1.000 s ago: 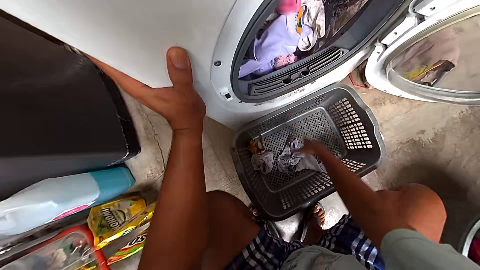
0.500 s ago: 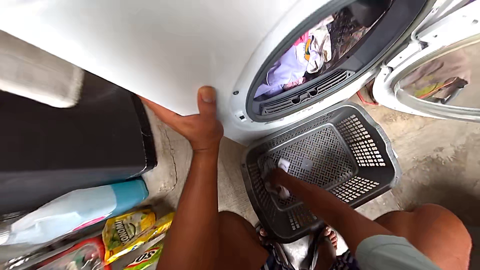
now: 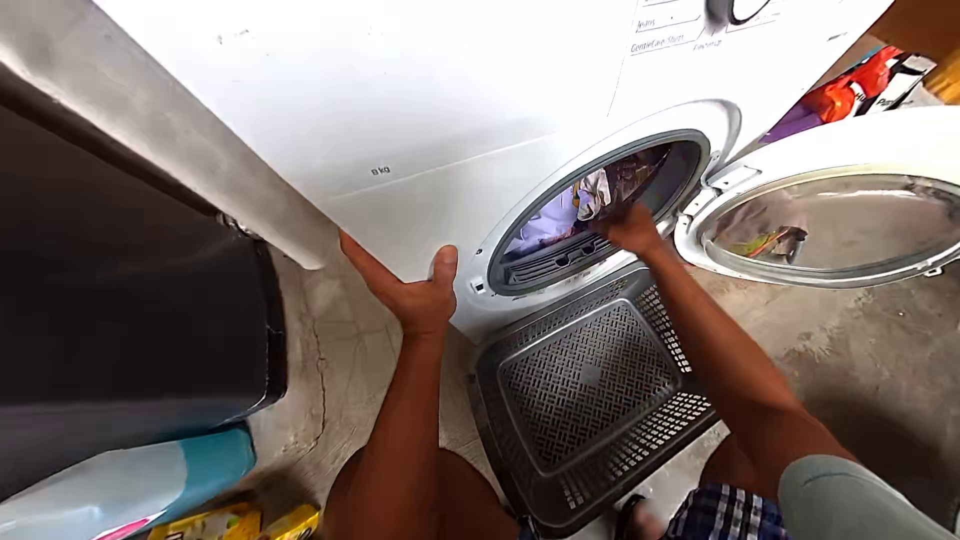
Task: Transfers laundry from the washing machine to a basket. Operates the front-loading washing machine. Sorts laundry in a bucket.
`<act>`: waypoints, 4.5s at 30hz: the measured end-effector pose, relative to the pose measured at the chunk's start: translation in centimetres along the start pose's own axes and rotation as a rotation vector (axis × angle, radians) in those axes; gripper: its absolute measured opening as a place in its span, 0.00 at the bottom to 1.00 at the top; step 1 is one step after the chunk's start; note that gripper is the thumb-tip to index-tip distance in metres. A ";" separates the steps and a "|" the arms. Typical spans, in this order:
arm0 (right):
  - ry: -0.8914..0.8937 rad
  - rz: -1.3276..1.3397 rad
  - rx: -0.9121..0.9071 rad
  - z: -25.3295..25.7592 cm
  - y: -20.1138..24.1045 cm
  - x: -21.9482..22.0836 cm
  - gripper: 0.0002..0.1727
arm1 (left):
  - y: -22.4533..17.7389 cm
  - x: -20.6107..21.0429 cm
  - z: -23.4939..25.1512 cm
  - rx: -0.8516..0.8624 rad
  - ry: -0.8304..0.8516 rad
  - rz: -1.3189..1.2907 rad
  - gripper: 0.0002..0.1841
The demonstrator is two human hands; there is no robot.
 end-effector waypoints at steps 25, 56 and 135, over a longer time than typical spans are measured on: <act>0.244 -0.437 0.085 1.8 2.7 7.2 0.36 | 0.1 0.1 0.3 -0.029 0.016 -0.035 0.60; 0.096 -0.665 0.000 -2.1 8.2 -2.0 0.40 | -0.7 0.3 0.5 -0.026 0.004 0.039 0.60; 0.021 -0.292 0.149 -4.5 4.6 -1.7 0.30 | -28.5 -17.2 -45.8 -1.637 1.291 1.193 0.71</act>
Point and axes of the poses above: each hand's wrist, its own z-axis towards the middle knuckle, its own x-axis out of the palm, y = z × x, the point moved 10 cm from there along z, towards the middle knuckle, and after that the axes turned 14 degrees about -x, right-handed, at the moved point
